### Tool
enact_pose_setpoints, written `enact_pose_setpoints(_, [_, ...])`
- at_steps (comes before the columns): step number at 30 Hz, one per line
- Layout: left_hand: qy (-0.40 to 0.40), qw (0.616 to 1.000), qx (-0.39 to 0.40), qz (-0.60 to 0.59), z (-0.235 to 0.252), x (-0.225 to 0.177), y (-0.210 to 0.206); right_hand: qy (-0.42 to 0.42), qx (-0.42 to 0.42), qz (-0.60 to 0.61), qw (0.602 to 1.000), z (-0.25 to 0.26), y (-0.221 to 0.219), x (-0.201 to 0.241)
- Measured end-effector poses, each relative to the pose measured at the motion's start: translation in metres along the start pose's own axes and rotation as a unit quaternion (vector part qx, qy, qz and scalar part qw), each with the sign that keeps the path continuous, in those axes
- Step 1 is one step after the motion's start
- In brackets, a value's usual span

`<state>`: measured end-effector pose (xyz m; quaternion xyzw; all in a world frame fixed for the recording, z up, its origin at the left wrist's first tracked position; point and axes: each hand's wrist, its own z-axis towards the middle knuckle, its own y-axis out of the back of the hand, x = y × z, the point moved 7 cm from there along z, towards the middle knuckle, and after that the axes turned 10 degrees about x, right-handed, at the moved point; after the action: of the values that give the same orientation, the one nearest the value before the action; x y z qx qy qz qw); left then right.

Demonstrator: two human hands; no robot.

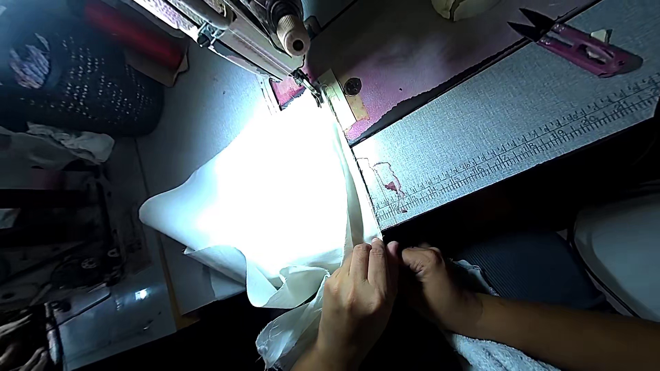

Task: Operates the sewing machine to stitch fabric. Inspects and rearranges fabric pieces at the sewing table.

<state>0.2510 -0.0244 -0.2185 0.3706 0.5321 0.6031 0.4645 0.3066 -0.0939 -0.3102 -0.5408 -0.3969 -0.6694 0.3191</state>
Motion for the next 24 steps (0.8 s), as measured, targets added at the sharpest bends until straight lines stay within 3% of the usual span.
enact_pose_setpoints(11, [0.054, 0.998, -0.018, -0.008, -0.001, -0.002, -0.002, 0.111, 0.070, -0.052, 0.990, -0.017, 0.007, 0.010])
enact_pose_setpoints(14, [0.040, 0.999, -0.029, -0.011, -0.001, -0.002, -0.001, 0.191, 0.000, -0.068, 0.979, -0.012, 0.034, 0.026])
enact_pose_setpoints(17, [0.036, 0.999, -0.032, -0.026, -0.003, -0.002, 0.000, 0.245, -0.057, -0.196, 0.948, 0.007, 0.051, 0.041])
enact_pose_setpoints(20, [0.028, 0.998, -0.044, -0.037, -0.003, -0.002, 0.001, 0.245, -0.003, -0.298, 0.923, 0.030, 0.037, 0.040])
enact_pose_setpoints(24, [0.035, 0.996, -0.065, -0.045, -0.007, 0.000, 0.003, 0.287, 0.032, -0.261, 0.921, 0.035, 0.033, 0.038])
